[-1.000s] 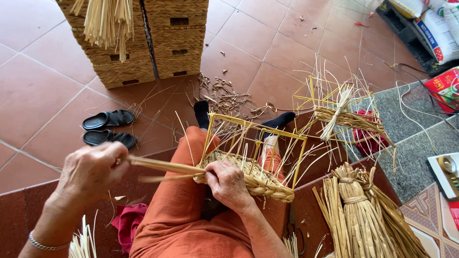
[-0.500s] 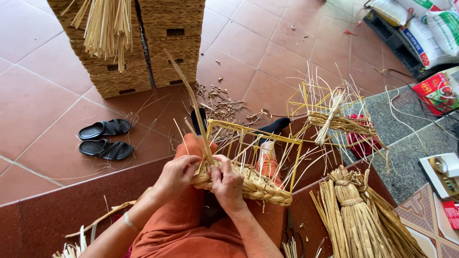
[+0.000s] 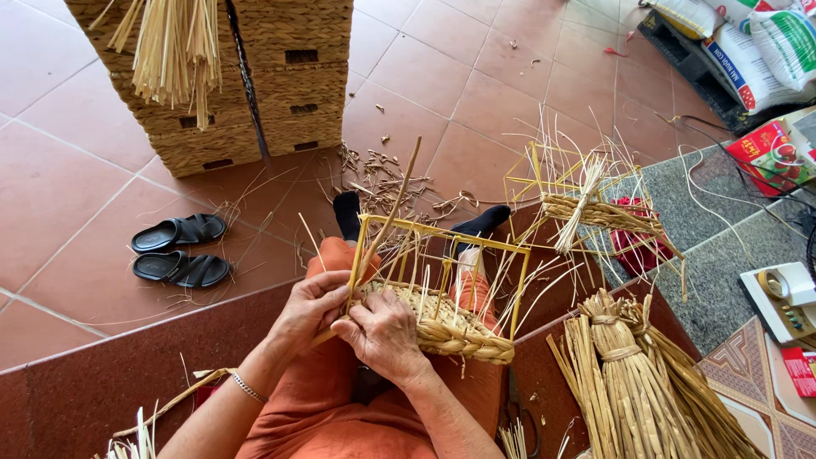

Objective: The person sits on the floor weaving a basket from palm/reed strips on a bamboo frame resting on their lap. They weave strips around the frame, pull long strips tight, and occasionally use scissors to trim ends while building up the woven base and sides.

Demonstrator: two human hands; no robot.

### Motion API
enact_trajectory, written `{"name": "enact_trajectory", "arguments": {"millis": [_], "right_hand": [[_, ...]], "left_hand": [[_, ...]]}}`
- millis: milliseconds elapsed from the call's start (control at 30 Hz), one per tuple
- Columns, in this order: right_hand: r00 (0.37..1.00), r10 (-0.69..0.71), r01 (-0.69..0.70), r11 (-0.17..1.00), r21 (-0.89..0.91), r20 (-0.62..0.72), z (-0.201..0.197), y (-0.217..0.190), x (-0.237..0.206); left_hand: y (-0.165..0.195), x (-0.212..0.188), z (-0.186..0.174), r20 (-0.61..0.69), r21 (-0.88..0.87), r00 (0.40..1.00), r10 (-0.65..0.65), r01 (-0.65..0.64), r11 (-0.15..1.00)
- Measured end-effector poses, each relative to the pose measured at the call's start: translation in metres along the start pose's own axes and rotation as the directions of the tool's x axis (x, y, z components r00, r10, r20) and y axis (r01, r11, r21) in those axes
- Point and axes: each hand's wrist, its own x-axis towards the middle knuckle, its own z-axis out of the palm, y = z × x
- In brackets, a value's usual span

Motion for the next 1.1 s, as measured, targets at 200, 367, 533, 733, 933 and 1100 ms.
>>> {"name": "enact_trajectory", "arguments": {"millis": [200,367,533,733,933,1100], "right_hand": [[0.945,0.012,0.077,0.963,0.257,-0.327,0.005,0.008,-0.019],[0.815,0.212,-0.018,0.940,0.342,-0.539,-0.022,0.040,-0.083],[0.588,0.612,-0.257,0.761,0.596,-0.529,-0.056,0.079,-0.153],[0.307,0.851,-0.431,0.523,0.735,-0.426,-0.058,0.119,-0.225],[0.268,0.940,-0.813,0.337,0.474,-0.209,-0.036,0.129,-0.303],[0.383,0.876,-0.911,0.411,0.037,-0.294,-0.021,0.103,-0.348]], "left_hand": [[-0.024,0.001,-0.014,-0.116,-0.010,0.992,-0.056,0.055,0.998],[-0.024,-0.004,-0.033,-0.114,-0.183,0.993,0.027,-0.048,0.982],[-0.033,-0.031,-0.048,-0.121,-0.183,0.992,0.014,-0.036,0.982],[-0.034,-0.027,-0.043,-0.247,-0.046,0.967,0.063,-0.076,0.996],[-0.037,-0.034,-0.075,-0.537,-0.179,0.832,0.141,-0.275,0.945],[-0.019,-0.072,-0.130,-0.416,-0.315,0.893,0.172,-0.319,0.894]]}}
